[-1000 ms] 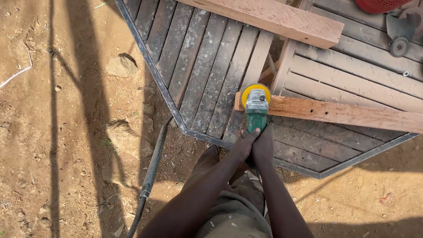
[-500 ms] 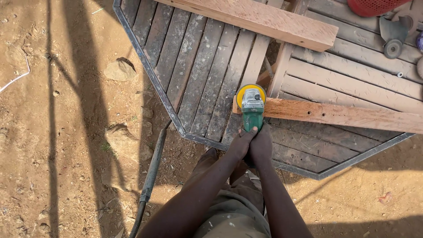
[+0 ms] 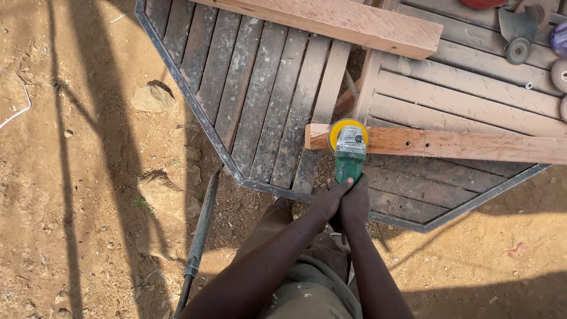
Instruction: Sanding a wooden plank using an angle grinder with a sanding disc
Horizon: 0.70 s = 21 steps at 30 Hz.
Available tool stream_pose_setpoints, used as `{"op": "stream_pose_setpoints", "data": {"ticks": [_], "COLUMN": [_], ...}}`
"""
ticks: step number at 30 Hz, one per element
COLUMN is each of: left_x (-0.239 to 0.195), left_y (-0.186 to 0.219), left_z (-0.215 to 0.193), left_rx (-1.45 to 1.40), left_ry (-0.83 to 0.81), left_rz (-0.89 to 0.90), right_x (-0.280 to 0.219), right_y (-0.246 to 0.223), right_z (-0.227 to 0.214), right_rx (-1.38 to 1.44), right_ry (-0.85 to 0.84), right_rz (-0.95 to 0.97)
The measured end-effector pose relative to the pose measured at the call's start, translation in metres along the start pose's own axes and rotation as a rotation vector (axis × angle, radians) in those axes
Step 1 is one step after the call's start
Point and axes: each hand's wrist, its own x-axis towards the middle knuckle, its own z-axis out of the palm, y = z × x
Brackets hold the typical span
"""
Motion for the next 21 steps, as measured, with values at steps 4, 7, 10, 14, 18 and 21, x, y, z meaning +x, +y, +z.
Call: {"op": "stream_pose_setpoints", "data": {"ticks": [4, 7, 10, 14, 18, 21], "left_x": [-0.018, -0.035, -0.036, -0.026, -0.027, -0.038], "left_y": [0.011, 0.024, 0.02, -0.001, 0.007, 0.012], "left_z": [0.002, 0.001, 0.004, 0.006, 0.005, -0.004], "left_rx": [0.005, -0.072, -0.121, -0.023, -0.03, -0.099], "left_ry": [-0.017, 0.017, 0.046, 0.02, 0.019, 0.06], "left_rz": [-0.005, -0.012, -0.037, -0.051, -0.047, -0.046], "right_x": [-0.005, -0.007, -0.008, -0.018, -0.015, 0.004], "right_y": [0.004, -0.004, 0.004, 0.012, 0.002, 0.028], "right_z": [0.005, 0.012, 0.013, 0.001, 0.003, 0.035], "right_rx": [0.004, 0.008, -0.053, -0.008, 0.017, -0.036], "right_ry": [0.02, -0.044, -0.054, -0.013, -0.018, -0.073], "right_rz": [0.037, 0.008, -0.012, 0.045, 0.025, -0.004]}}
